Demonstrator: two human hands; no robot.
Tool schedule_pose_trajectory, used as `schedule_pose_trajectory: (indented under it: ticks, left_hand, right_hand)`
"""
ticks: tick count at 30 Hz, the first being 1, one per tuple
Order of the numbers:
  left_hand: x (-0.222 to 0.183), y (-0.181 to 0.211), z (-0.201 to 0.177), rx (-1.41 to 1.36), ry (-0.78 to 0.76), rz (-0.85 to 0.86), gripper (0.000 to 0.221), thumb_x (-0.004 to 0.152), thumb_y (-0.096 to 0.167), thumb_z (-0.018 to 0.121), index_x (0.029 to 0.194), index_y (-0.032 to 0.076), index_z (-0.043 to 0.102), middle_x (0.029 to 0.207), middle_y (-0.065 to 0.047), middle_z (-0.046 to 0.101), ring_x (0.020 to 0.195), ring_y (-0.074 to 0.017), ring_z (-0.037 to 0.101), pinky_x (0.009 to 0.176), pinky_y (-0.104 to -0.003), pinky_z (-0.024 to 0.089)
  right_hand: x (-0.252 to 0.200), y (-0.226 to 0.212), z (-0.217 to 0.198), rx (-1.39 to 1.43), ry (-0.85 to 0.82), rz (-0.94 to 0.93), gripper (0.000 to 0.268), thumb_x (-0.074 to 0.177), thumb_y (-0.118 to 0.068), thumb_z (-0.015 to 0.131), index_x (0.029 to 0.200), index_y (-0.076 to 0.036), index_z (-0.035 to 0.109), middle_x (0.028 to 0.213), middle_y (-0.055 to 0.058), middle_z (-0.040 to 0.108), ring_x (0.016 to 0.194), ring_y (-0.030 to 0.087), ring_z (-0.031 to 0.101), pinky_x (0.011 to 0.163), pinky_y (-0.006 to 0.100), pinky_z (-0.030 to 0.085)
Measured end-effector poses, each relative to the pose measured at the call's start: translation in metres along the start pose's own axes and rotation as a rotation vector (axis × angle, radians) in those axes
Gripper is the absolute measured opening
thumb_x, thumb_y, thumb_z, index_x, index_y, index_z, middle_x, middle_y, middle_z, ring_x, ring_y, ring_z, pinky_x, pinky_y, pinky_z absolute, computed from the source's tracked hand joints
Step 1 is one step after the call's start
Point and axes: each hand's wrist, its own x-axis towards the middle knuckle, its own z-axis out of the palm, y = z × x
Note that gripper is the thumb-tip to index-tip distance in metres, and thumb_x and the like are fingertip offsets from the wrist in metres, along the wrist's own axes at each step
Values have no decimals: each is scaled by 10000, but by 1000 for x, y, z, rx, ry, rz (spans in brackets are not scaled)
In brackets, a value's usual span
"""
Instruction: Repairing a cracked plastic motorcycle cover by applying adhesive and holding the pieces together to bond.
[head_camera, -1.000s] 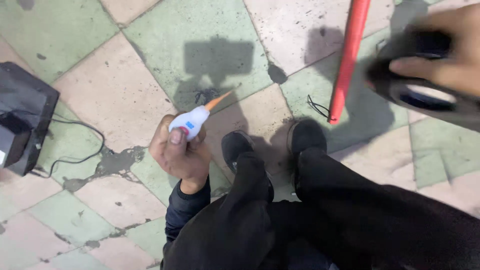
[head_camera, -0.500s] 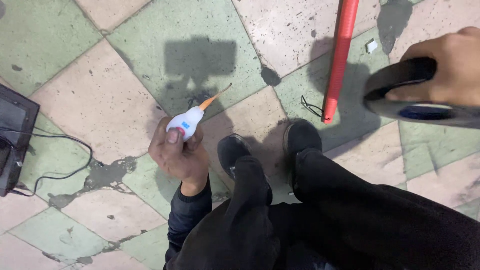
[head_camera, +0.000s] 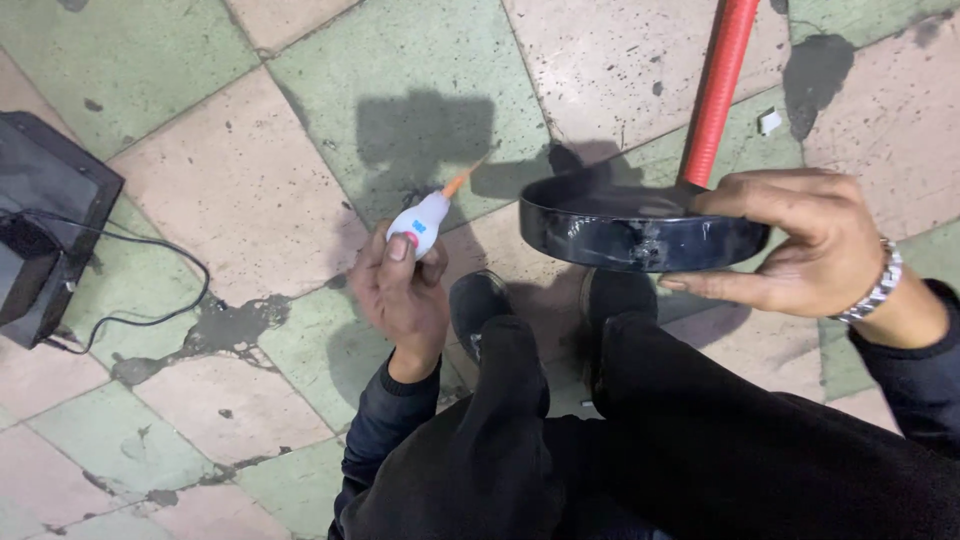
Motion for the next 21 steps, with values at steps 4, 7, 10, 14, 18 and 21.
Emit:
schedule_pose_trajectory:
  ticks: [4, 7, 10, 14, 18, 21]
  left_hand:
    - [-7, -11, -10, -69, 133, -118, 214, 936, 216, 643, 804, 76, 548, 750, -7, 443, 666, -77, 491, 546, -182, 417]
    - [-9, -7, -7, 37, 4, -53, 278, 991, 248, 577, 789, 63, 530, 699, -26, 476, 646, -112, 474, 533, -227, 387]
    - [-11, -13, -10, -17, 32, -87, 249, 970, 229, 612, 802, 74, 513, 719, -23, 444, 656, -106, 475, 533, -219, 385]
    - [-13, -19, -11, -37, 79, -103, 219, 955, 207, 622, 816, 57, 545, 758, -7, 417, 682, -92, 494, 550, -198, 425]
    - [-12, -10, -5, 88, 12, -66, 292, 972, 253, 586, 757, 70, 514, 662, -18, 438, 572, -116, 407, 487, -240, 328]
    - [-11, -10, -2, 73, -39, -16, 291, 984, 234, 569, 758, 71, 486, 645, -27, 399, 541, -130, 350, 486, -283, 265]
  right_hand:
    - [3, -2, 17, 5, 40, 14, 494, 686, -310, 920, 937, 25, 657, 781, 115, 658, 658, 225, 632, 646, 320, 513]
    - [-1, 2, 25, -1, 89, 14, 534, 658, -329, 948, 920, 42, 666, 705, 109, 554, 593, 218, 479, 571, 340, 368]
    - [0, 2, 28, 12, 91, -18, 511, 685, -341, 913, 902, 47, 662, 702, 136, 549, 610, 247, 514, 578, 351, 388]
    - [4, -2, 28, 33, 87, -25, 484, 707, -311, 903, 899, 54, 650, 673, 128, 476, 601, 271, 452, 605, 373, 350]
    - [-1, 3, 31, 61, 99, -33, 485, 702, -314, 904, 913, 48, 659, 661, 114, 490, 582, 242, 453, 577, 362, 350]
    - [-1, 2, 32, 55, 104, -22, 493, 691, -306, 925, 903, 50, 659, 675, 117, 515, 585, 245, 468, 586, 360, 376]
